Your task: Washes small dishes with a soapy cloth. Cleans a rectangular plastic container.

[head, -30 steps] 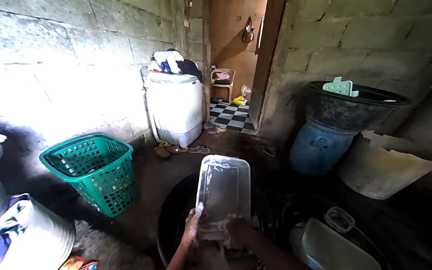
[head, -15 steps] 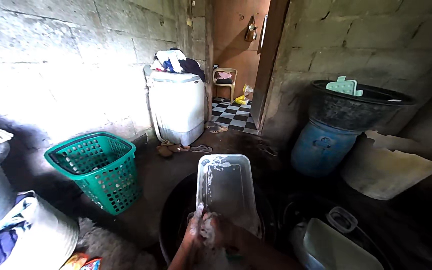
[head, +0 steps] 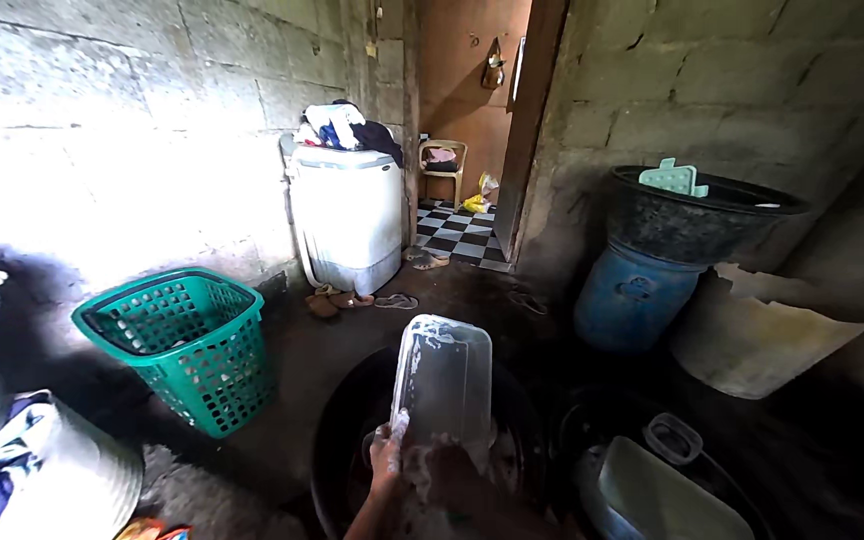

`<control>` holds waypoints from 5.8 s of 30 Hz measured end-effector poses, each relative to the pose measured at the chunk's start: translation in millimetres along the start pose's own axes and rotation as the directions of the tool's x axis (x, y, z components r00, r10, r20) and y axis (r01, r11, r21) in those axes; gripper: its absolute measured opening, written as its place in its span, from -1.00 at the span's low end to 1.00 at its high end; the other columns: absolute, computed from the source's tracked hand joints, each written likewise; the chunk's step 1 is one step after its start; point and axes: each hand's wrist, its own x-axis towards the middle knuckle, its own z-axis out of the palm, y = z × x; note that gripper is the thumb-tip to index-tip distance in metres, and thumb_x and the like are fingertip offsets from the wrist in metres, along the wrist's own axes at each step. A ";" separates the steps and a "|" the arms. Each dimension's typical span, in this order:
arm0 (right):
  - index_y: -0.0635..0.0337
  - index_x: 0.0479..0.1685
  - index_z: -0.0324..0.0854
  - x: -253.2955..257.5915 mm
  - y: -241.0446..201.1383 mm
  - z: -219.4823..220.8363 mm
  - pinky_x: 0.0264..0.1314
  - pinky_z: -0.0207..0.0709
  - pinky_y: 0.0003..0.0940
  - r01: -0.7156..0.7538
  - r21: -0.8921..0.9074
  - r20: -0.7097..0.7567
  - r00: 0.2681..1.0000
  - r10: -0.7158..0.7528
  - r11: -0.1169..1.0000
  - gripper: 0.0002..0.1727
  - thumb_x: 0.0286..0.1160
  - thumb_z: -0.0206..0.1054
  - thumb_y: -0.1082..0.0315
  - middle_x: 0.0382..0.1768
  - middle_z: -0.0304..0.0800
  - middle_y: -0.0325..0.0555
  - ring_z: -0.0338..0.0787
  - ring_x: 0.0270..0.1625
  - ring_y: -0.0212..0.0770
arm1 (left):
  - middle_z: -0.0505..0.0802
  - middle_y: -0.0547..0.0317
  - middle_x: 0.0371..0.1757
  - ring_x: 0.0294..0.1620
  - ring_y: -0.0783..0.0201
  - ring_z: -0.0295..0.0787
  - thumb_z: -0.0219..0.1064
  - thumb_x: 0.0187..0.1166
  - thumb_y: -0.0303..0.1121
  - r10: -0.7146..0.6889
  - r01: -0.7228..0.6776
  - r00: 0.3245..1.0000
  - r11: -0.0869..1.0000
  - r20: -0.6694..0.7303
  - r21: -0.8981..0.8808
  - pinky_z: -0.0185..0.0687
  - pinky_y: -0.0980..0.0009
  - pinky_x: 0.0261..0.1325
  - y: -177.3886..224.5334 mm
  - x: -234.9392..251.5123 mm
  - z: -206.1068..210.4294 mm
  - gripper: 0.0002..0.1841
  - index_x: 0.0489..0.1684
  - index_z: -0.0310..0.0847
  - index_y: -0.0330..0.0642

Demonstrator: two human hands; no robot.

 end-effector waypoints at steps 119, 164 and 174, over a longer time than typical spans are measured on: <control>0.37 0.52 0.54 4.5 10.2 -3.7 0.72 0.24 0.17 0.245 -0.048 -0.073 0.966 -0.248 0.968 -0.44 0.62 0.33 0.20 0.53 0.56 0.36 0.51 0.63 0.28 | 0.80 -0.07 -0.14 -0.27 0.18 0.76 -0.24 0.93 -0.07 -0.057 0.069 0.991 0.993 0.123 -0.099 0.71 0.20 -0.20 -7.4 6.9 -7.1 -0.48 0.39 0.41 -0.35; 0.25 0.52 0.59 11.2 36.7 -11.6 0.68 0.27 0.26 0.243 -0.219 -0.097 0.958 -0.269 0.945 -0.42 0.45 0.47 0.34 0.55 0.56 0.31 0.50 0.62 0.30 | 0.77 0.01 -0.32 -0.40 0.22 0.75 -0.02 0.88 -0.23 -0.079 0.096 0.993 0.976 0.090 -0.198 0.73 0.29 -0.30 21.9 11.0 -23.7 -0.66 0.28 0.44 -0.34; 0.47 0.28 0.70 3.8 3.5 15.1 0.51 0.52 0.12 0.193 0.081 -0.554 0.824 -0.117 0.978 -0.57 0.48 0.39 0.40 0.24 0.80 0.37 0.76 0.37 0.27 | 0.68 -0.15 0.13 -0.03 0.25 0.70 0.22 0.66 -0.45 0.144 -0.129 0.985 0.979 0.091 -0.155 0.68 0.29 0.05 5.5 -16.7 9.0 -0.49 0.55 0.23 -0.43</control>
